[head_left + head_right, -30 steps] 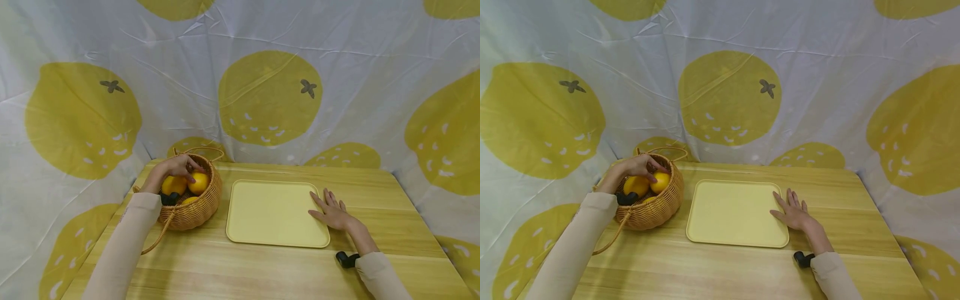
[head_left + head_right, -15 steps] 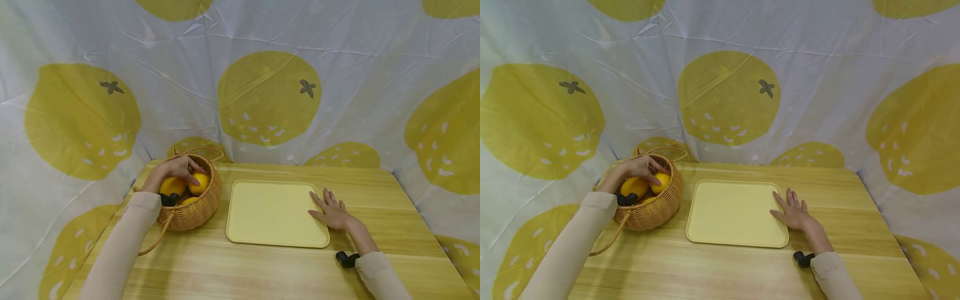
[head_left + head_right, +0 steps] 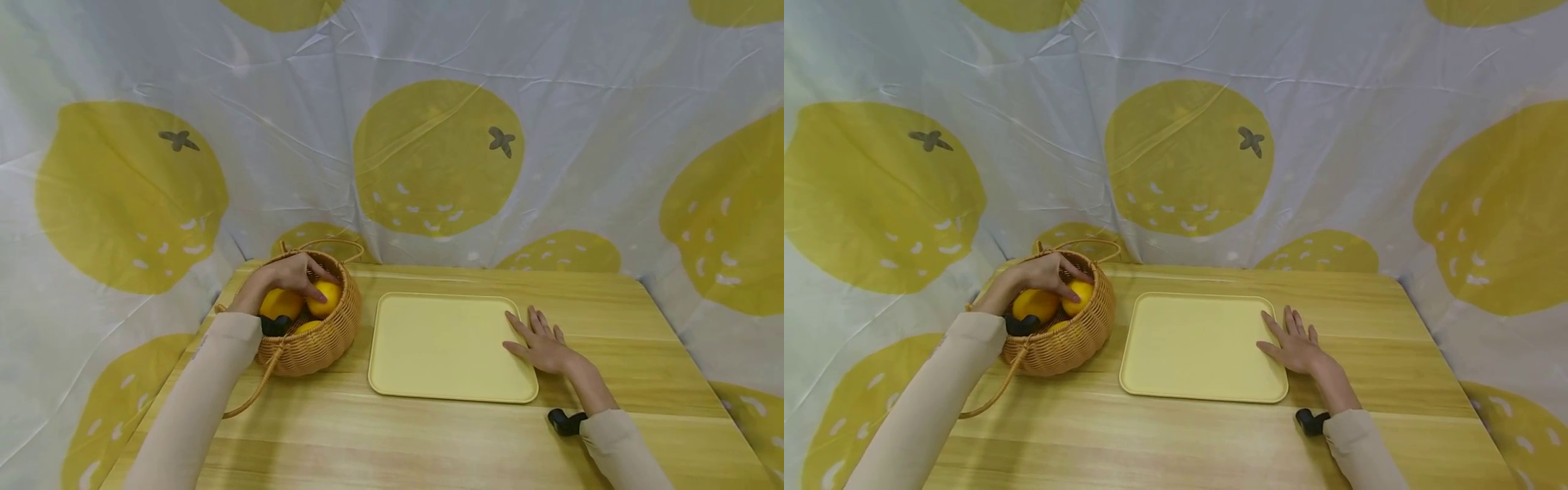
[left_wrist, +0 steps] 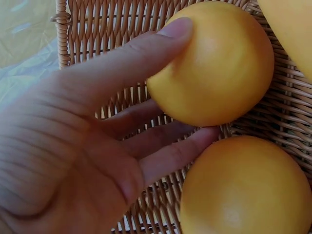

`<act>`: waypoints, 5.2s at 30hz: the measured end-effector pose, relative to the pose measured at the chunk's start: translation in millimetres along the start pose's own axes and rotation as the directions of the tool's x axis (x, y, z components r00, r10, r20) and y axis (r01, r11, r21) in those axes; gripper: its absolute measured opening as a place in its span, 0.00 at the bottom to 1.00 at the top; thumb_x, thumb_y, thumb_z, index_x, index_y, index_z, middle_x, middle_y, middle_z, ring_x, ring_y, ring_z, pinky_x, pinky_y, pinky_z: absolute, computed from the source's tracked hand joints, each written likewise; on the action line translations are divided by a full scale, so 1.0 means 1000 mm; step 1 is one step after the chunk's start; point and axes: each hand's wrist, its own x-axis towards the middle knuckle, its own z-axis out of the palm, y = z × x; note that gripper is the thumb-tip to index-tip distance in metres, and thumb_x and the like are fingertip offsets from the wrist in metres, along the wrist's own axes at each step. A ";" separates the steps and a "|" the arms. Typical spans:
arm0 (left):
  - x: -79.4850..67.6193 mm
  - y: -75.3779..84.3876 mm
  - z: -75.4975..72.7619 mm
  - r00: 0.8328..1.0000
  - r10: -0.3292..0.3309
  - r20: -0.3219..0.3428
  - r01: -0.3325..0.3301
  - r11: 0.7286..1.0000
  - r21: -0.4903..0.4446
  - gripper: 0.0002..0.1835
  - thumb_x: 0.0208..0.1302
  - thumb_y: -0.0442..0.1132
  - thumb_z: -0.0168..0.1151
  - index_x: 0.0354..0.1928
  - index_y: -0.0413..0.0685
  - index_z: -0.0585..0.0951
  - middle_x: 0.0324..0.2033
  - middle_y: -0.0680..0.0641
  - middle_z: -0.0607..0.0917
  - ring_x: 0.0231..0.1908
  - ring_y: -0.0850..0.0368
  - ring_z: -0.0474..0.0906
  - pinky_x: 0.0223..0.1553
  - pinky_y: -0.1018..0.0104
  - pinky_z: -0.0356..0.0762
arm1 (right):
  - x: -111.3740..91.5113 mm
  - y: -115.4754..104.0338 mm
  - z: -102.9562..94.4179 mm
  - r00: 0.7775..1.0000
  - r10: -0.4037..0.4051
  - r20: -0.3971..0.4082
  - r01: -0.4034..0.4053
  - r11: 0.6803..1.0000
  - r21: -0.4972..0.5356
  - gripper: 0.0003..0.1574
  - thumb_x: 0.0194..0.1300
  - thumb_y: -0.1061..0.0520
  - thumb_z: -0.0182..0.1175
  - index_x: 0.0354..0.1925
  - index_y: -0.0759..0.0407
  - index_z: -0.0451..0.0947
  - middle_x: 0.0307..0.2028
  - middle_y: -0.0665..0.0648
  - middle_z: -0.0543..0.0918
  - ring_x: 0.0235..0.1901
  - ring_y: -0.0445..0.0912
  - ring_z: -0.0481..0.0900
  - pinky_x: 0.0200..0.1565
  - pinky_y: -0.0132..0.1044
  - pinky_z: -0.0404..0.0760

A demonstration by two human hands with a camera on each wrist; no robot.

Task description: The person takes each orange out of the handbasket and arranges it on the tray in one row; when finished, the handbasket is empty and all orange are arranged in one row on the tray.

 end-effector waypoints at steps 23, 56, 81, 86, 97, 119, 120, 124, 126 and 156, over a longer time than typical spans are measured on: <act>-0.018 0.013 -0.017 1.000 -0.004 -0.017 0.005 0.999 0.050 0.29 0.55 0.43 0.81 0.61 0.49 0.86 0.64 0.34 0.79 0.32 0.57 0.64 0.37 0.68 0.69 | 0.002 -0.005 -0.002 1.000 -0.003 0.012 0.003 1.000 0.001 0.48 0.81 0.38 0.47 0.84 0.57 0.41 0.78 0.78 0.23 0.78 0.74 0.21 0.68 0.78 0.20; -0.023 0.152 0.048 0.865 0.417 -0.281 -0.424 0.905 0.039 0.32 0.53 0.38 0.82 0.63 0.51 0.85 0.68 0.37 0.75 0.67 0.37 0.72 0.59 0.44 0.83 | -0.001 -0.002 -0.005 0.999 -0.025 0.037 0.025 1.000 0.002 0.43 0.84 0.43 0.42 0.83 0.58 0.40 0.78 0.79 0.23 0.77 0.75 0.21 0.68 0.78 0.20; 0.057 0.123 0.128 0.950 0.195 -0.246 -0.184 0.981 0.068 0.32 0.56 0.34 0.78 0.65 0.51 0.83 0.70 0.34 0.73 0.70 0.33 0.68 0.70 0.39 0.69 | -0.001 0.000 -0.006 0.999 -0.021 0.034 0.021 1.000 0.013 0.44 0.84 0.42 0.44 0.84 0.57 0.41 0.78 0.78 0.23 0.77 0.74 0.20 0.68 0.78 0.20; 0.059 0.120 0.138 0.946 0.160 -0.283 -0.181 0.982 -0.052 0.31 0.64 0.29 0.69 0.70 0.45 0.77 0.75 0.28 0.62 0.74 0.28 0.62 0.72 0.37 0.66 | -0.001 0.001 -0.006 0.999 -0.021 0.030 0.021 1.000 0.012 0.44 0.84 0.42 0.44 0.84 0.57 0.41 0.78 0.78 0.23 0.77 0.74 0.20 0.68 0.78 0.20; 0.057 0.106 0.164 0.882 0.037 -0.470 -0.241 0.892 -0.382 0.32 0.71 0.28 0.61 0.75 0.39 0.66 0.76 0.33 0.61 0.77 0.34 0.58 0.77 0.37 0.56 | -0.002 0.001 -0.006 0.999 -0.024 0.030 0.024 1.000 0.006 0.43 0.84 0.43 0.43 0.84 0.57 0.40 0.78 0.78 0.24 0.78 0.74 0.21 0.69 0.78 0.20; 0.064 0.100 0.181 0.772 -0.032 -0.635 -0.256 0.899 -0.356 0.34 0.67 0.29 0.67 0.74 0.38 0.70 0.75 0.31 0.64 0.76 0.31 0.60 0.77 0.39 0.58 | 0.000 0.002 -0.005 0.999 -0.027 0.027 0.027 1.000 -0.001 0.43 0.85 0.43 0.42 0.84 0.58 0.41 0.78 0.79 0.24 0.78 0.75 0.21 0.69 0.77 0.20; 0.063 0.099 0.181 0.773 -0.037 -0.633 -0.256 0.895 -0.364 0.34 0.68 0.29 0.66 0.75 0.38 0.69 0.75 0.31 0.63 0.76 0.31 0.59 0.77 0.39 0.57 | 0.000 0.002 -0.005 0.999 -0.027 0.027 0.027 1.000 0.000 0.42 0.85 0.43 0.42 0.84 0.58 0.40 0.78 0.79 0.23 0.78 0.75 0.21 0.69 0.77 0.20; 0.063 0.095 0.181 0.779 -0.046 -0.625 -0.254 0.888 -0.382 0.34 0.70 0.30 0.64 0.76 0.38 0.67 0.77 0.32 0.61 0.78 0.33 0.56 0.79 0.40 0.53 | 0.000 0.002 -0.006 0.999 -0.031 0.032 0.031 1.000 -0.004 0.42 0.85 0.44 0.41 0.83 0.58 0.40 0.78 0.79 0.23 0.78 0.75 0.21 0.69 0.77 0.20; 0.062 0.093 0.181 0.785 -0.040 -0.618 -0.255 0.889 -0.382 0.34 0.71 0.29 0.63 0.77 0.39 0.66 0.77 0.32 0.60 0.78 0.33 0.55 0.79 0.39 0.52 | 0.000 0.002 -0.006 0.999 -0.033 0.037 0.033 0.999 -0.007 0.42 0.85 0.44 0.41 0.83 0.58 0.39 0.78 0.79 0.23 0.77 0.75 0.21 0.69 0.77 0.21; 0.061 0.094 0.182 0.782 -0.044 -0.622 -0.263 0.881 -0.393 0.32 0.73 0.36 0.64 0.76 0.42 0.68 0.78 0.32 0.60 0.77 0.30 0.56 0.77 0.36 0.54 | 0.001 0.004 -0.005 0.999 -0.031 0.033 0.031 0.999 0.009 0.43 0.85 0.44 0.43 0.83 0.58 0.40 0.78 0.79 0.23 0.77 0.75 0.21 0.69 0.77 0.19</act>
